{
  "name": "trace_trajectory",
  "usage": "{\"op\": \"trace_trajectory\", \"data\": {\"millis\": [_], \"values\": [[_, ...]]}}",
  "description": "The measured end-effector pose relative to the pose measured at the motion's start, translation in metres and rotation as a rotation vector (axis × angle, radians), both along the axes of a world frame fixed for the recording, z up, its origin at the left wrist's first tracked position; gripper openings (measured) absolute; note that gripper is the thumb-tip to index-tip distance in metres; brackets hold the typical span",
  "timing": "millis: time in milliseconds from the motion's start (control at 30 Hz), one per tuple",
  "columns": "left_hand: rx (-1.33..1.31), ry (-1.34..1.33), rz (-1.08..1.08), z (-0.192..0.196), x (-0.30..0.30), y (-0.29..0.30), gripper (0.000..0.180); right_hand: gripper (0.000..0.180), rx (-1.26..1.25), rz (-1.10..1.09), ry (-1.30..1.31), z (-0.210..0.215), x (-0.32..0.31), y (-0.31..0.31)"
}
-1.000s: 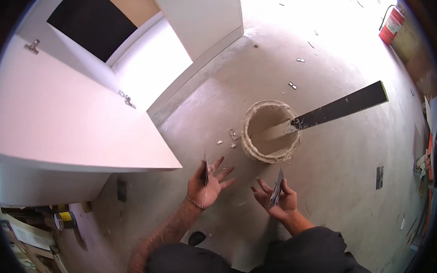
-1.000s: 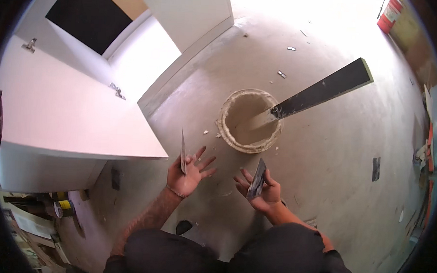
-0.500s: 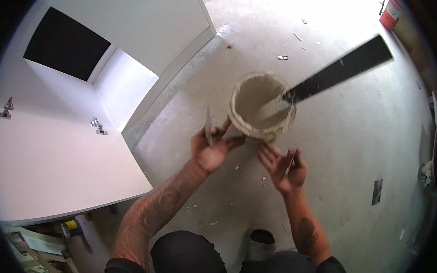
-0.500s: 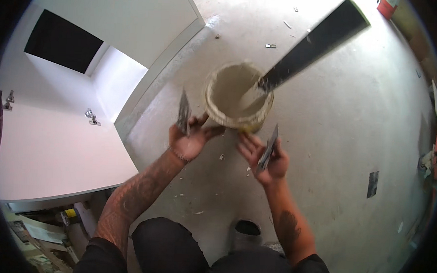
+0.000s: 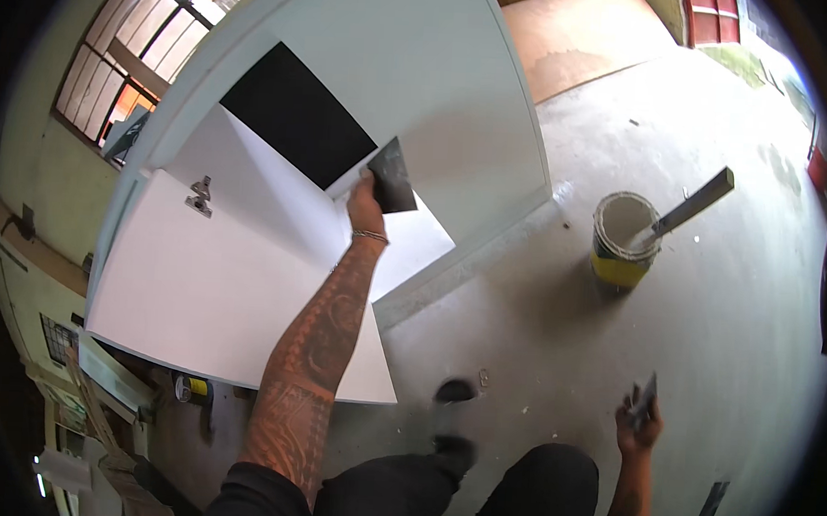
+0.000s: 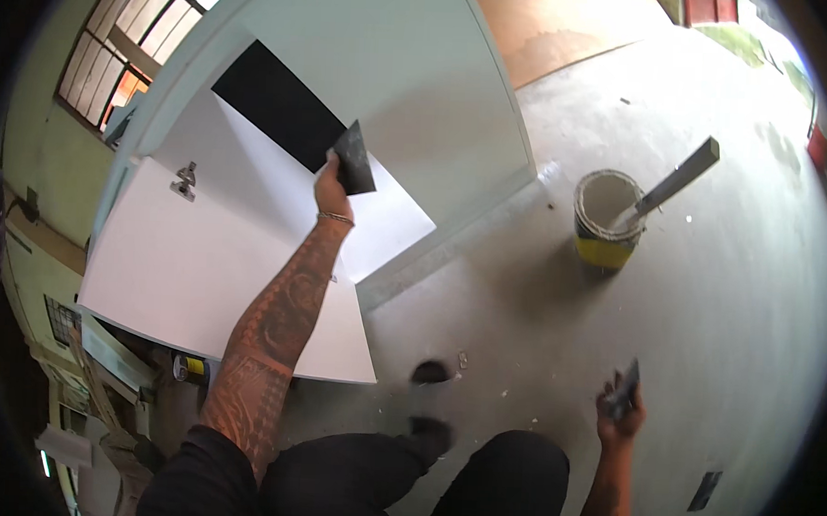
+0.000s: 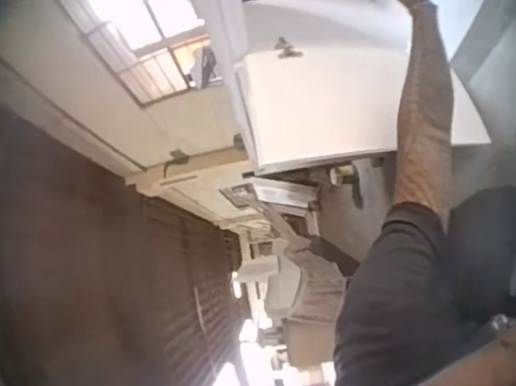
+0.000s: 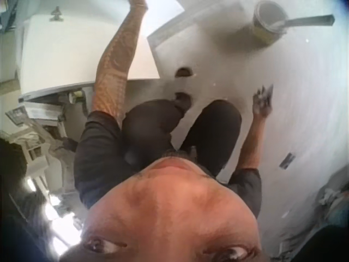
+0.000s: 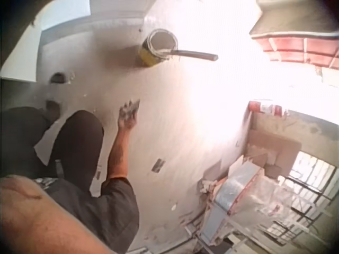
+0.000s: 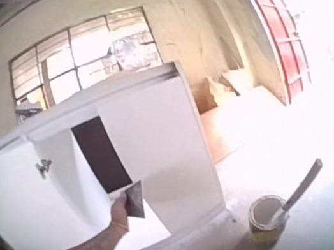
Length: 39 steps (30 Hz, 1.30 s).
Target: Applying wood filler or putty to the edges and corners of a cabinet door using putty knives.
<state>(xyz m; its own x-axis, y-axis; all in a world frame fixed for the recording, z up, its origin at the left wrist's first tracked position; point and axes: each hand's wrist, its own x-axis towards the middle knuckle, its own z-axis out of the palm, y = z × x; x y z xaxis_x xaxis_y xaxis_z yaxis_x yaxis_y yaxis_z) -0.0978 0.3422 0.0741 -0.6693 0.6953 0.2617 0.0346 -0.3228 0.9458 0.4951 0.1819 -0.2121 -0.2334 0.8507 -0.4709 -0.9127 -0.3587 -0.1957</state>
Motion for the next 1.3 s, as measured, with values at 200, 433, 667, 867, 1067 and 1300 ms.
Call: {"op": "trace_trajectory", "data": {"millis": [200,433,667,867,1067,1300], "values": [[0.116,0.146,0.018,0.052,-0.042,0.044,0.043,0.024,-0.392,-0.504,-0.227,-0.036,0.087,-0.047],[0.180,0.392,0.159,0.005,0.065,0.050,0.041,0.022,-0.550,-0.647,-0.698,0.047,0.150,-0.065],[0.366,0.342,0.067,-0.008,0.155,0.023,0.038,0.027,-0.404,-0.638,-0.807,0.117,0.133,-0.048],[0.445,0.245,0.112,-0.002,0.171,0.021,0.046,0.029,-0.259,-0.548,-0.928,0.147,0.118,-0.030],[0.430,0.556,0.080,-0.024,0.231,0.018,0.039,0.036,-0.070,-0.390,-0.978,0.171,0.084,0.000],[0.486,0.579,-0.166,-0.037,0.260,0.022,0.040,0.036,0.188,0.225,-1.392,0.204,-0.016,0.046]]}}
